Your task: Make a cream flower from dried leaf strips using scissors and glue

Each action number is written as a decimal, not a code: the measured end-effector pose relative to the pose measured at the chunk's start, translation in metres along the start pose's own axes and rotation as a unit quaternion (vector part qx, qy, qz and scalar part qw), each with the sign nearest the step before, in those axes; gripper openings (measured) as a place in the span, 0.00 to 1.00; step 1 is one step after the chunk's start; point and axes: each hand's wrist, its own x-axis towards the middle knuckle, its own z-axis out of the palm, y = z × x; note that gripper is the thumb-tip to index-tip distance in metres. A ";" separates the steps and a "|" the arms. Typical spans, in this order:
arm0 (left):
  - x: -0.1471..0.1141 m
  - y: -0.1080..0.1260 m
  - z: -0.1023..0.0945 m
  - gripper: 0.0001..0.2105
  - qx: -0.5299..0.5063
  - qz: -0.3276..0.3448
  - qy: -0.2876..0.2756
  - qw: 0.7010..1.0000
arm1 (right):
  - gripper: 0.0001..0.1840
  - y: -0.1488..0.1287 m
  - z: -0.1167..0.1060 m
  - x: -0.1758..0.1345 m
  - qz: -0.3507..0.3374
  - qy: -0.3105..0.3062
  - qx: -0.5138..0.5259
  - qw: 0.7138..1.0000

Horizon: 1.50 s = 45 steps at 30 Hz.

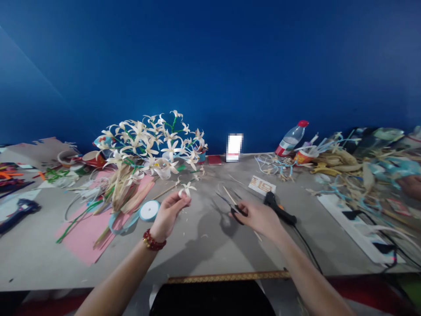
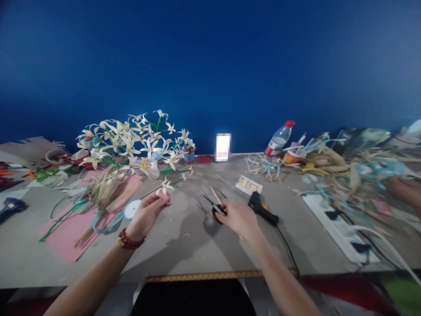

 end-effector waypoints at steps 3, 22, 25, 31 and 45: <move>-0.001 -0.001 0.000 0.12 -0.005 -0.007 -0.004 1.000 | 0.19 -0.002 -0.001 0.002 -0.014 -0.015 0.019 1.000; -0.013 0.008 -0.026 0.10 0.022 0.027 0.036 0.999 | 0.14 0.007 0.004 -0.014 0.007 0.040 -0.079 0.996; -0.014 0.007 -0.033 0.11 0.025 0.031 0.049 0.998 | 0.10 0.002 0.026 -0.033 0.020 -0.004 -0.135 0.991; -0.015 0.009 -0.033 0.11 0.032 0.033 0.042 0.998 | 0.04 -0.001 0.039 -0.029 0.011 -0.018 -0.197 0.980; -0.037 0.037 -0.039 0.09 0.055 0.075 0.045 0.995 | 0.43 -0.042 0.097 -0.002 -0.207 -0.004 -0.225 0.952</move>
